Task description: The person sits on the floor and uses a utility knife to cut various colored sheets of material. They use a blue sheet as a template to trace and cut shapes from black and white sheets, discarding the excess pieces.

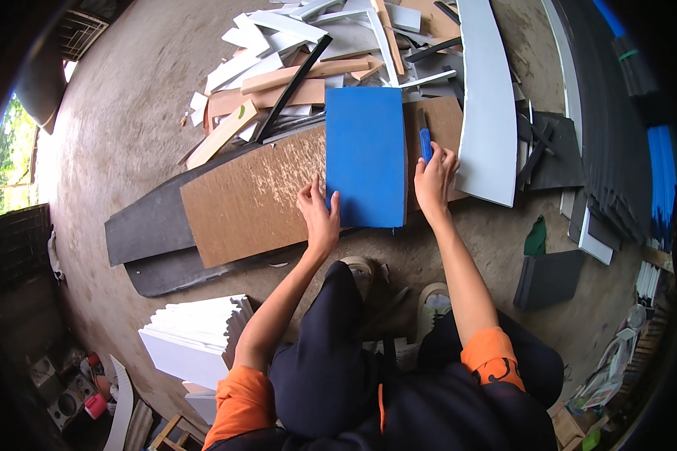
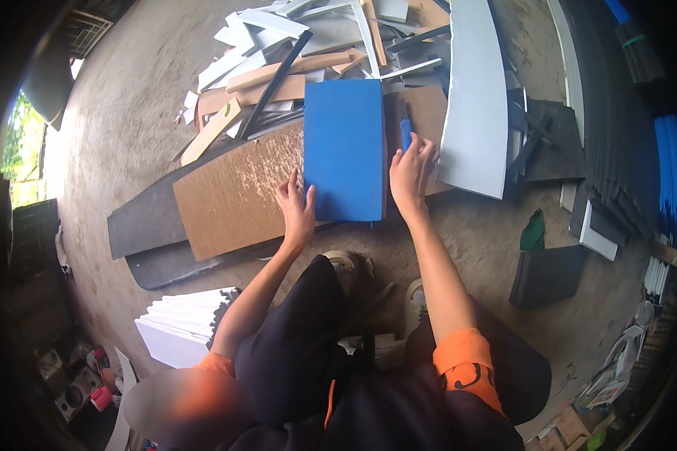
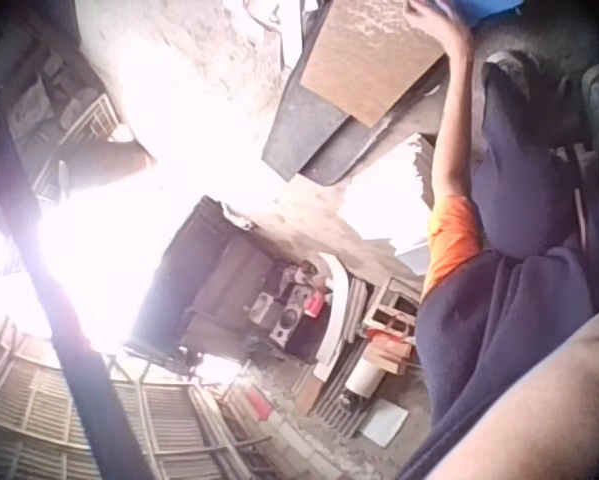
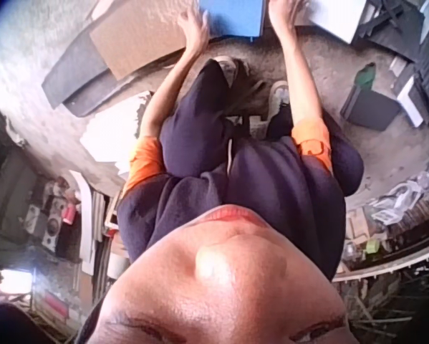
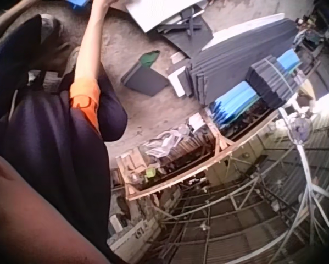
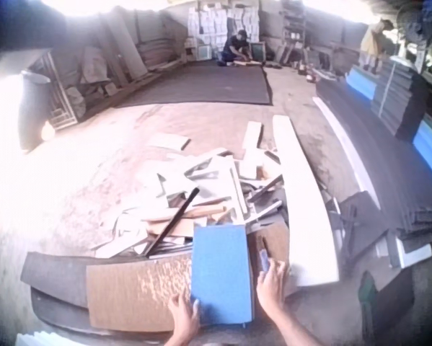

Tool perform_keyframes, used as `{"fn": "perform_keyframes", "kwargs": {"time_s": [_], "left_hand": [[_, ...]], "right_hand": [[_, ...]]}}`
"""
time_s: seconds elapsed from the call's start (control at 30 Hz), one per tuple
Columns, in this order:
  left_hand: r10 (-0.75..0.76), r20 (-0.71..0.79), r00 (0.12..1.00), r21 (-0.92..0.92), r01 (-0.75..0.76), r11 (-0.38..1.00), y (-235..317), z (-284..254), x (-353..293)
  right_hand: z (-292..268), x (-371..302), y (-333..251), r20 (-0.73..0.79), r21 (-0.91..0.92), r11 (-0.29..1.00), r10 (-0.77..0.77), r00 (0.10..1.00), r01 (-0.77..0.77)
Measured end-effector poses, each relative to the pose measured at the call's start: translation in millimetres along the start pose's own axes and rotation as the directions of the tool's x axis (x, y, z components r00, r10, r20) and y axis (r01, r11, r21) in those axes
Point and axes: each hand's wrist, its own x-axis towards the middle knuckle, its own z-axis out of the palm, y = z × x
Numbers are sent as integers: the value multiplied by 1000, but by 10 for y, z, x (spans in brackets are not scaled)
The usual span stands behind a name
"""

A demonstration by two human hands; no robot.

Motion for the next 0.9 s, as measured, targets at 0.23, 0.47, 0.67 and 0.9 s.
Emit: {"fn": "perform_keyframes", "kwargs": {"time_s": [0.23,0.47,0.67,0.9], "left_hand": [[45,100,994,-81,-37,996,19,-57,480],[23,88,996,-54,-19,998,95,-2,345],[-11,113,994,-130,26,991,46,-22,380],[-4,180,984,-118,26,993,-32,-52,473]], "right_hand": [[96,-325,-188,254,363,901,149,956,-237],[60,-138,-153,173,326,940,45,984,-100],[-3,-302,-170,251,335,919,127,960,-210],[24,-250,-49,295,477,843,113,949,-248]]}}
